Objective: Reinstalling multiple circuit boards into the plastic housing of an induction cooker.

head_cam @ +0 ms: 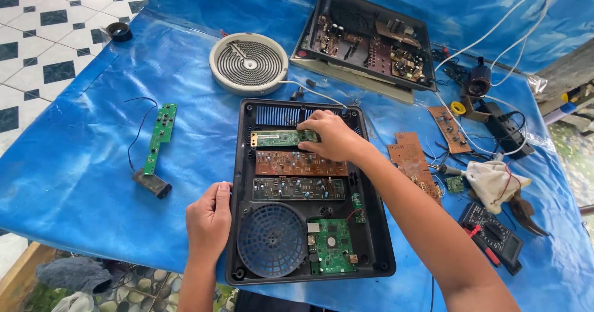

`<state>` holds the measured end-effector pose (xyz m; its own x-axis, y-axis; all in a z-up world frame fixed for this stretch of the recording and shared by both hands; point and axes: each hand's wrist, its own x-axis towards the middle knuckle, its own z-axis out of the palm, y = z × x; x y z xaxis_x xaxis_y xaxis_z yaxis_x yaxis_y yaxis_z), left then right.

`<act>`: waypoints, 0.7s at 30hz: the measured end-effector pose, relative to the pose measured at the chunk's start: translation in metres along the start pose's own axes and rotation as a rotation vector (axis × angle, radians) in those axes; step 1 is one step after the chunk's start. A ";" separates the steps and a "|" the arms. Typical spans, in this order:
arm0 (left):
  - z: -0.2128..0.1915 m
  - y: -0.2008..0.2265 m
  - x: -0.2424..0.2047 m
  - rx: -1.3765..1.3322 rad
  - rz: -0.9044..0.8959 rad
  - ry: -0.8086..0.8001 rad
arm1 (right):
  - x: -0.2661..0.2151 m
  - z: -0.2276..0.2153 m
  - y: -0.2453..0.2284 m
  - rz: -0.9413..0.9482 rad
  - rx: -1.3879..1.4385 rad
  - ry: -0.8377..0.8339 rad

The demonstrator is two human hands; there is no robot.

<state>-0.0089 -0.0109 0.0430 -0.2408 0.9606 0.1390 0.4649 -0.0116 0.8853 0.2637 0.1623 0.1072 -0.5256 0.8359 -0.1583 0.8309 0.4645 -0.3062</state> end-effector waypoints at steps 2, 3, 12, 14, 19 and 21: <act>0.000 0.001 0.001 -0.002 -0.002 0.002 | 0.001 0.001 0.005 0.000 -0.017 -0.006; 0.000 0.001 0.001 -0.002 -0.004 -0.002 | 0.001 0.002 0.008 0.004 -0.030 -0.012; 0.000 0.000 0.000 0.012 0.005 0.003 | -0.001 -0.004 -0.003 0.026 -0.014 -0.023; 0.000 0.000 0.001 0.013 0.006 0.002 | 0.000 -0.002 -0.001 0.016 -0.007 -0.015; -0.001 0.002 -0.001 0.011 0.006 -0.002 | 0.000 -0.001 0.000 -0.003 0.004 -0.001; -0.001 0.003 0.000 0.007 0.011 0.003 | 0.000 -0.002 0.000 0.003 0.021 0.000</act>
<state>-0.0079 -0.0112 0.0461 -0.2383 0.9596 0.1498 0.4738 -0.0198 0.8804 0.2643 0.1627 0.1087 -0.5231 0.8373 -0.1590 0.8284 0.4557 -0.3257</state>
